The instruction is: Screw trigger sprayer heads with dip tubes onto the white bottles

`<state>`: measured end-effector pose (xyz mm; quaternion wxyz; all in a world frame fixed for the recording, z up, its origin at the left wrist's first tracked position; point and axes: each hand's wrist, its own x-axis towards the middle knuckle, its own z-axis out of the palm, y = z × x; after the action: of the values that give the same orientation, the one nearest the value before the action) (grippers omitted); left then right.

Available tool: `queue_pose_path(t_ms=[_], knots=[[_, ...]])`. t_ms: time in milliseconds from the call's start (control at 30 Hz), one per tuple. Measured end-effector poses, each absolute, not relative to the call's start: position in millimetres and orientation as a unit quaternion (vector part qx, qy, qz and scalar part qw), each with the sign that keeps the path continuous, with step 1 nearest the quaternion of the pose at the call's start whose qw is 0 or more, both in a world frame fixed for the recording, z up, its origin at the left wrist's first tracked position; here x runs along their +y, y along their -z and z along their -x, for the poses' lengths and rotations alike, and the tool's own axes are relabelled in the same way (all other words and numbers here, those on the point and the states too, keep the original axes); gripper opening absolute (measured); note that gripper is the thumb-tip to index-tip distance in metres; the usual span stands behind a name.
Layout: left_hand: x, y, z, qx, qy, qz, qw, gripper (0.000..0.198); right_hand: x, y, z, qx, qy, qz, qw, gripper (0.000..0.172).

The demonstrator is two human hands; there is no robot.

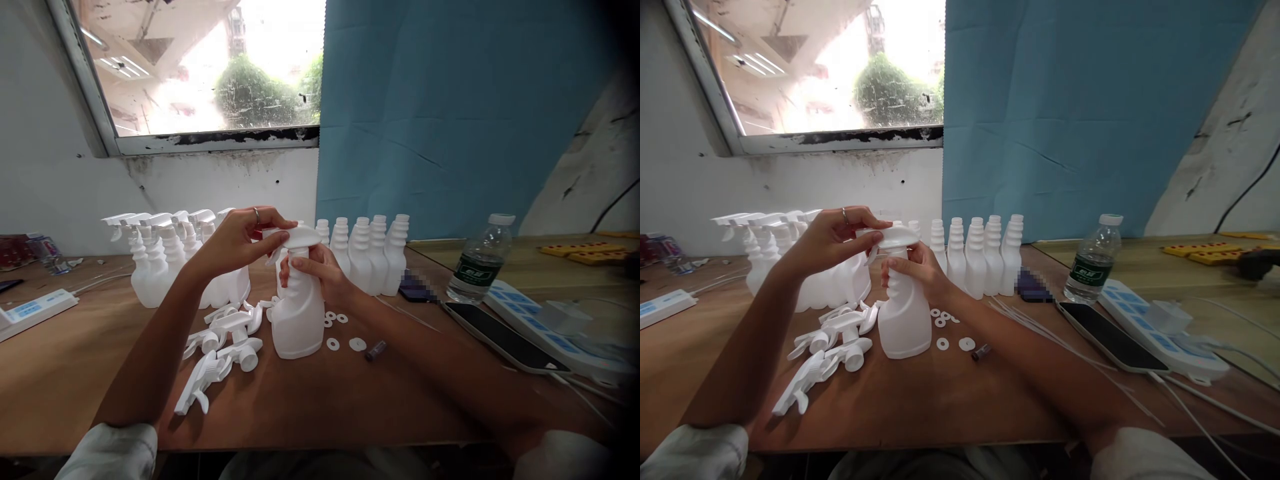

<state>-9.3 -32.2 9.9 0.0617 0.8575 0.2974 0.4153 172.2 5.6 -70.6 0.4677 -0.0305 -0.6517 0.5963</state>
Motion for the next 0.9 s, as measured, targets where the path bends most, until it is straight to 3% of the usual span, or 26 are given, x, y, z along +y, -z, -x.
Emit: queue_pose_path(t_ms=[367, 900], knots=[[-32.3, -9.7, 9.9, 0.300, -0.421, -0.852, 0.089, 0.018, 4.4, 74.0, -171.6, -0.639, -0.593, 0.042, 0.489, 0.034], [-32.2, -7.5, 6.5, 0.298, -0.431, -0.845, 0.107, 0.017, -3.4, 66.5, -166.4, -0.675, -0.512, 0.112, 0.520, 0.027]])
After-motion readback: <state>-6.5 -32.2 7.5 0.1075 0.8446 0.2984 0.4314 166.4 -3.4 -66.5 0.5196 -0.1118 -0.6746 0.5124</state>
